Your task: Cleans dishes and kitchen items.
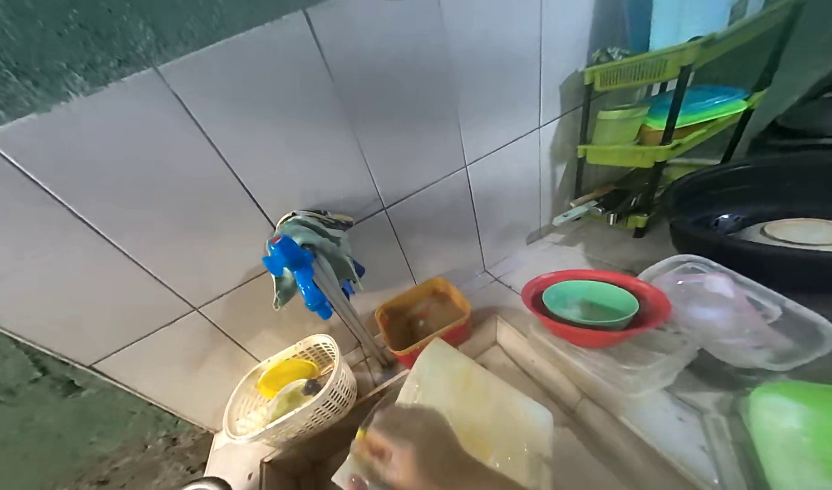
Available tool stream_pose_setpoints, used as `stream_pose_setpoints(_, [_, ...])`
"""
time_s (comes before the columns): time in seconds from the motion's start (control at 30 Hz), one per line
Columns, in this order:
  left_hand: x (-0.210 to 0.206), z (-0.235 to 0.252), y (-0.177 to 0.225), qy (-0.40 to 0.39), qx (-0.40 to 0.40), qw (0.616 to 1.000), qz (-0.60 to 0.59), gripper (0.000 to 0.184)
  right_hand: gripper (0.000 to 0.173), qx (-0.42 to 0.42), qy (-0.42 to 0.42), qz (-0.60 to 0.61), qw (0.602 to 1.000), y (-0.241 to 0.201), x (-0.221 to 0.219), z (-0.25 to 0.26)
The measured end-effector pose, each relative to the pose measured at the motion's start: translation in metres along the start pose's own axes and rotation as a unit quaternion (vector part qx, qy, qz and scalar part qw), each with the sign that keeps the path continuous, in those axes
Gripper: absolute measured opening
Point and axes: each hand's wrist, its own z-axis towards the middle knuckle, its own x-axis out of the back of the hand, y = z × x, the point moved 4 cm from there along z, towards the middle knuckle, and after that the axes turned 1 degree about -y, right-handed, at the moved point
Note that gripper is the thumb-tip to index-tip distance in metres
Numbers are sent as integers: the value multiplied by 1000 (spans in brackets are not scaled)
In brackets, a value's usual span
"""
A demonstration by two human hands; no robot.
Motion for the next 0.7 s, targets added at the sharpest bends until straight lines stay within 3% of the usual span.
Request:
stream_pose_setpoints(0.1, [-3, -1, -2, 24, 21, 999, -14, 42, 19, -123, 7, -44, 991, 18, 3, -1])
stream_pose_setpoints(0.13, [-8, 4, -1, 30, 17, 999, -20, 43, 20, -119, -8, -25, 993, 4, 3, -3])
stream_pose_setpoints(0.23, [-8, 9, 6, 38, 17, 999, -34, 47, 25, -3, 3, -3, 1000, -12, -1, -8])
stream_pose_setpoints(0.37, [-8, 19, 6, 66, 3, 998, 8, 50, 19, -74, 42, -82, 993, 22, -1, 12])
stream_pose_setpoints(0.5, [1, 26, 15, 35, -54, 998, -13, 46, 23, 54, -21, 2, 998, -6, -10, 5])
stream_pose_setpoints(0.57, [2, 19, 23, 29, -39, 998, -36, 40, 18, -22, -14, -25, 999, 14, -9, 19])
stream_pose_setpoints(0.63, [3, 18, 20, 44, -43, 997, -37, 38, 19, -79, -31, -29, 996, 6, -11, 20])
stream_pose_setpoints(0.7, [7, 26, 13, 35, -69, 996, -49, 41, 22, 32, -31, 11, 999, -22, -15, 13])
